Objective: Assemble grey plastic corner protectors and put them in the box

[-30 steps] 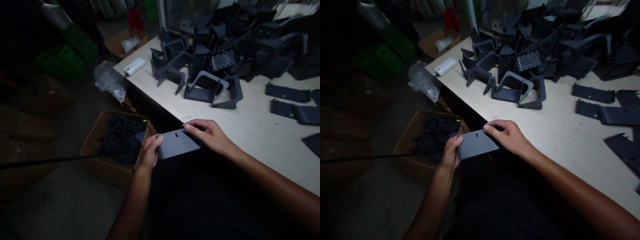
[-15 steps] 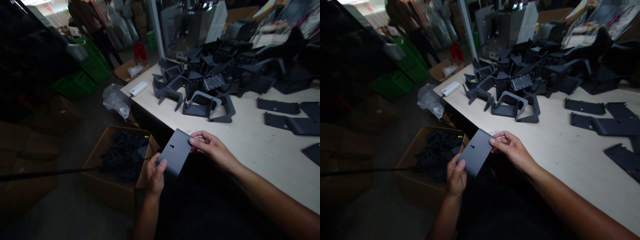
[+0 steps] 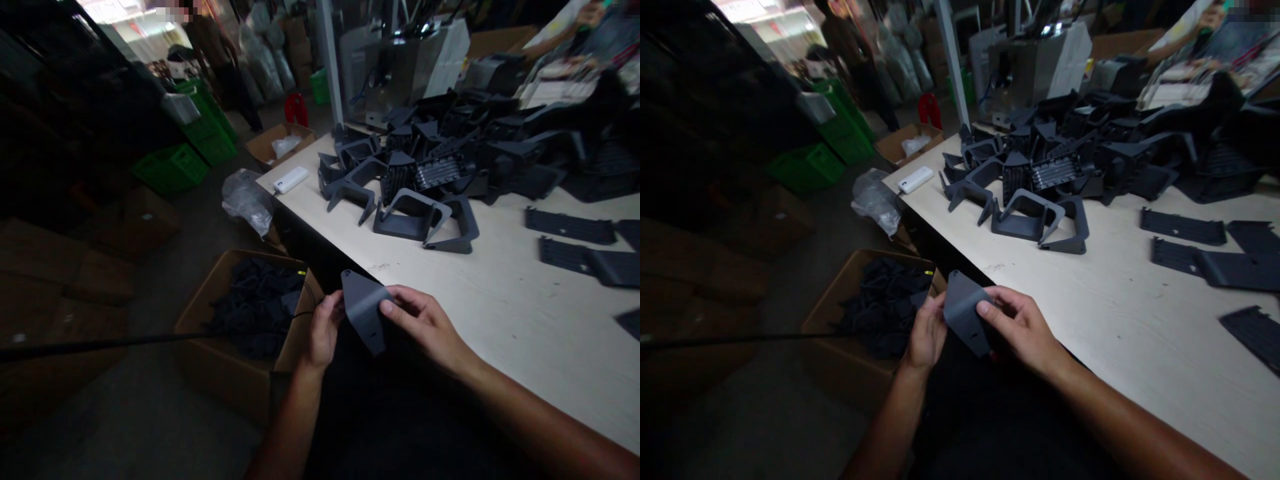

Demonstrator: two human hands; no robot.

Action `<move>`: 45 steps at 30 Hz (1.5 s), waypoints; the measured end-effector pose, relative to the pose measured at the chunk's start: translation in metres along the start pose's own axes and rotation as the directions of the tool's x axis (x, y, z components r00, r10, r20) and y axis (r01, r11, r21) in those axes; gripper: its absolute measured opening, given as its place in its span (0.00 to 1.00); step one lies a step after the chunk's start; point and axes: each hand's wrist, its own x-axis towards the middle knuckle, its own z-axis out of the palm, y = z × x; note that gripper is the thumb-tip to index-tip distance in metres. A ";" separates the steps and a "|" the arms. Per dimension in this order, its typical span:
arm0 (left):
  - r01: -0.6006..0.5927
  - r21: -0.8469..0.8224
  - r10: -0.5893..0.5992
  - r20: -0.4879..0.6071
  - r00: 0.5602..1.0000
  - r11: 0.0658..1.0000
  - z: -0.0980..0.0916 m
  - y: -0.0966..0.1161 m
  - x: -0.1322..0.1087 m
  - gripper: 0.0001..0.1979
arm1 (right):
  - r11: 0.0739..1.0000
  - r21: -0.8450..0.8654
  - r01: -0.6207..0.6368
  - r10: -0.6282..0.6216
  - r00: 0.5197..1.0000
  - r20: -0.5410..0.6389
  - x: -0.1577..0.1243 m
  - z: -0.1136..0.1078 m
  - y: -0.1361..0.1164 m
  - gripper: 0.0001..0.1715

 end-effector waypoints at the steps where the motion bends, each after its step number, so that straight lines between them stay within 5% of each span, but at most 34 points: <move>1: 0.018 -0.082 -0.018 0.003 1.000 0.996 0.007 -0.002 0.005 0.30 | 0.997 -0.075 0.023 -0.021 1.000 0.019 -0.003 0.001 0.002 0.17; 5: 0.062 -0.230 -0.053 0.043 0.998 0.971 0.035 -0.003 0.018 0.16 | 0.969 -0.244 0.047 -0.014 0.991 0.137 -0.010 0.005 0.011 0.19; 9: -0.065 -0.127 0.058 -0.056 0.997 0.990 0.046 -0.004 0.013 0.14 | 0.946 -0.289 0.149 -0.123 0.987 0.106 -0.010 0.006 0.020 0.18; 14: -0.129 -0.078 0.117 -0.146 0.982 0.989 0.038 -0.006 0.011 0.14 | 0.928 -0.305 0.215 -0.195 0.976 0.096 -0.002 0.012 0.027 0.15; 25: -0.063 -0.307 0.008 -0.177 0.984 0.950 0.017 0.010 0.012 0.11 | 0.848 -0.495 0.191 -0.020 0.944 0.330 0.015 -0.009 0.015 0.20; 31: 0.002 -0.337 -0.095 -0.260 0.961 0.942 -0.003 0.003 0.017 0.13 | 0.803 -0.541 0.249 -0.076 0.944 0.321 0.020 -0.003 0.015 0.20; 36: 0.107 -0.398 -0.247 -0.318 0.915 0.911 -0.023 -0.006 0.011 0.16 | 0.831 -0.540 0.132 0.033 0.958 0.285 0.029 0.004 0.008 0.23; 41: 0.288 -0.594 -0.468 -0.171 0.867 0.752 -0.039 -0.028 -0.017 0.17 | 0.878 -0.417 -0.234 0.345 0.913 0.215 0.046 0.000 0.009 0.26; 45: 0.220 -0.719 -0.479 -0.177 0.860 0.660 -0.044 -0.035 -0.030 0.24 | 0.856 -0.423 -0.298 0.425 0.870 0.249 0.062 0.002 0.022 0.28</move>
